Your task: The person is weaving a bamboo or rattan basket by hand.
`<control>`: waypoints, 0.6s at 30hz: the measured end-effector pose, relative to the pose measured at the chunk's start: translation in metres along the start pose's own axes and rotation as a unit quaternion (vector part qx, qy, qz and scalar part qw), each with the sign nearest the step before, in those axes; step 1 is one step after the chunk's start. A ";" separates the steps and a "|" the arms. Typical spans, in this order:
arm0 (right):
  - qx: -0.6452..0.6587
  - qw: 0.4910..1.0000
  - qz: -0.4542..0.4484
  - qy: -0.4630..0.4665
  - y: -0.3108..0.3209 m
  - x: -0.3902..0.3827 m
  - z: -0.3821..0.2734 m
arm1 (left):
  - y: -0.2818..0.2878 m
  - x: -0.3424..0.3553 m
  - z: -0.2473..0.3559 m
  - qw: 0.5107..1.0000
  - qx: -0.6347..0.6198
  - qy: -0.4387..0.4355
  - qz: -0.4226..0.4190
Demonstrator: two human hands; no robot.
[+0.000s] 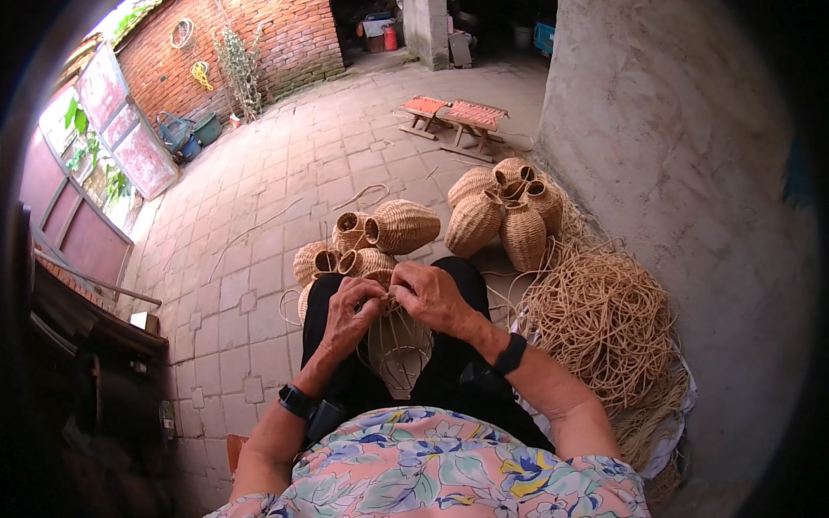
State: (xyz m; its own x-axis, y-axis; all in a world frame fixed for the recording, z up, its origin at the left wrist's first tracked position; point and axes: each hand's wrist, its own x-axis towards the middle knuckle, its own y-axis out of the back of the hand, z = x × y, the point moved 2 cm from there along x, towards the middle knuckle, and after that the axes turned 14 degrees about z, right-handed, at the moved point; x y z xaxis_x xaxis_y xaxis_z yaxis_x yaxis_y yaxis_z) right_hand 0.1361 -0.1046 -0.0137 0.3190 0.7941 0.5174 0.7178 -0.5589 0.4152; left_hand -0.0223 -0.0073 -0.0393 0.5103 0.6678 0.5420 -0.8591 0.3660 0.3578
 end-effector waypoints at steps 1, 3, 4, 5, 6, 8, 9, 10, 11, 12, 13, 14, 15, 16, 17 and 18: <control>-0.006 1.000 0.006 -0.004 0.000 0.000 0.000 | 0.000 0.000 0.000 1.000 -0.007 0.003 0.000; 0.004 1.000 0.007 -0.004 -0.001 -0.001 0.001 | 0.001 0.001 0.000 1.000 -0.026 0.014 0.003; 0.007 1.000 0.004 -0.021 -0.001 -0.001 0.001 | 0.002 0.001 0.001 0.999 -0.038 0.020 0.001; 0.013 1.000 0.004 -0.012 -0.001 -0.001 0.000 | 0.002 0.001 0.001 0.999 -0.033 0.027 0.000; 0.018 1.000 0.009 -0.008 -0.001 0.000 -0.001 | 0.003 0.000 0.003 1.000 -0.015 0.016 0.004; 0.022 1.000 0.012 -0.003 -0.001 0.001 -0.005 | 0.003 -0.001 0.004 0.998 -0.008 0.054 0.012; 0.017 1.000 0.006 -0.023 -0.001 0.001 -0.006 | 0.005 0.000 0.004 0.997 0.023 0.068 0.022; 0.016 0.999 0.000 -0.050 -0.002 0.001 -0.006 | 0.006 0.000 0.004 0.997 0.012 0.071 0.026; 0.010 0.999 0.000 -0.041 -0.002 0.003 -0.008 | 0.006 0.000 0.004 0.998 0.026 0.060 0.018; 0.014 0.999 0.001 -0.036 -0.002 0.003 -0.009 | 0.007 0.000 0.003 0.998 0.043 0.047 0.011; 0.018 0.999 -0.001 -0.048 -0.003 0.004 -0.009 | 0.007 0.000 0.002 0.998 0.039 0.051 0.012; 0.019 0.999 -0.001 -0.031 -0.003 0.004 -0.010 | 0.008 -0.001 0.001 0.998 0.047 0.044 0.010; 0.025 0.999 0.000 -0.031 -0.004 0.005 -0.009 | 0.008 -0.001 0.000 0.997 0.061 0.038 0.006; 0.031 0.999 -0.001 -0.045 -0.005 0.005 -0.008 | 0.008 -0.001 -0.001 0.998 0.056 0.038 0.010; 0.031 0.999 0.000 -0.029 -0.006 0.005 -0.008 | 0.008 0.000 -0.002 0.998 0.052 0.024 0.017; 0.040 0.998 -0.002 -0.050 -0.006 0.005 -0.006 | 0.008 0.000 -0.002 0.999 0.048 0.010 0.024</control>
State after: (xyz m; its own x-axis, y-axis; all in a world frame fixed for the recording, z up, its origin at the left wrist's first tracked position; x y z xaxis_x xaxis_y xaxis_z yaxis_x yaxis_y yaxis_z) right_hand 0.1290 -0.0988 -0.0091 0.3727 0.8185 0.4373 0.7651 -0.5377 0.3543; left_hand -0.0296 -0.0032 -0.0376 0.4673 0.6962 0.5449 -0.8740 0.2707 0.4036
